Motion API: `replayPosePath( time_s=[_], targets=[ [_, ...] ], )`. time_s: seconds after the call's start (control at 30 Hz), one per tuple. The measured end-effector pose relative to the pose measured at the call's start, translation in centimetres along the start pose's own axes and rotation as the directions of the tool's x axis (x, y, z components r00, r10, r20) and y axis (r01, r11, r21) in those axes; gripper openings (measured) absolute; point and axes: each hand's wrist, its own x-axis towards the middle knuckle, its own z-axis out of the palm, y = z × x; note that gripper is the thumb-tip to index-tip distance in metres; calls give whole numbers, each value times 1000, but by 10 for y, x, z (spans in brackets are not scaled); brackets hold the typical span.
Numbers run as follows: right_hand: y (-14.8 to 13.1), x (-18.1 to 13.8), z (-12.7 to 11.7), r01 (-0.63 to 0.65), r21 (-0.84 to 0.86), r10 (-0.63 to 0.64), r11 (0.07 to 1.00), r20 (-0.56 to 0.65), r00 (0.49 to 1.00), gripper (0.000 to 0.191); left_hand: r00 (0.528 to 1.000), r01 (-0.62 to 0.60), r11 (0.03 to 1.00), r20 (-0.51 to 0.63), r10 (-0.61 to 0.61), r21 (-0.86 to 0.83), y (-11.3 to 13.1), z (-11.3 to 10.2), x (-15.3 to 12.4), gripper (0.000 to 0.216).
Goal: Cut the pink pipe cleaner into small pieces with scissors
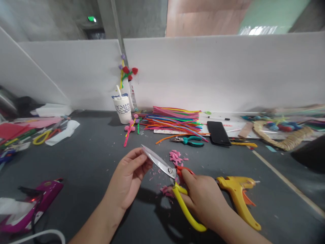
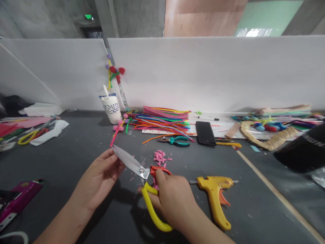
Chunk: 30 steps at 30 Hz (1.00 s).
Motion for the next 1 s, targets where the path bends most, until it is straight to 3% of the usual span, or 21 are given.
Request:
replayPosePath(
  time_s=[0.43, 0.53, 0.6, 0.7, 0.8, 0.9, 1.0],
  targets=[
    [0, 2, 0, -10, 15, 10, 1000, -32, 999, 38, 1000, 14, 999, -27, -14, 32, 1, 1, 0, 10],
    [1, 3, 0, -43, 93, 45, 995, -16, 999, 35, 999, 16, 999, -28, -15, 28, 3, 2, -1, 8],
    [0, 4, 0, -102, 235, 101, 967, 14, 995, 31, 999, 45, 998, -5, -45, 42, 4, 4, -2, 6],
    [-1, 5, -3, -184, 567, 186, 803, 55, 981, 25, 983, 167, 981, 61, -173, 102, 1, 8, -6, 3],
    [-3, 6, -10, -264, 824, 240, 502, 160, 957, 17, 929, 308, 933, 151, -337, 185, -7, 12, -11, 4],
    [-4, 7, -17, -380, 884, 244, 272, 319, 916, 15, 862, 393, 882, 231, -451, 259, -16, 16, -16, 8],
    [-4, 9, -24, -424, 878, 199, 224, 385, 901, 13, 817, 428, 849, 268, -510, 310, -22, 18, -17, 9]
  ],
)
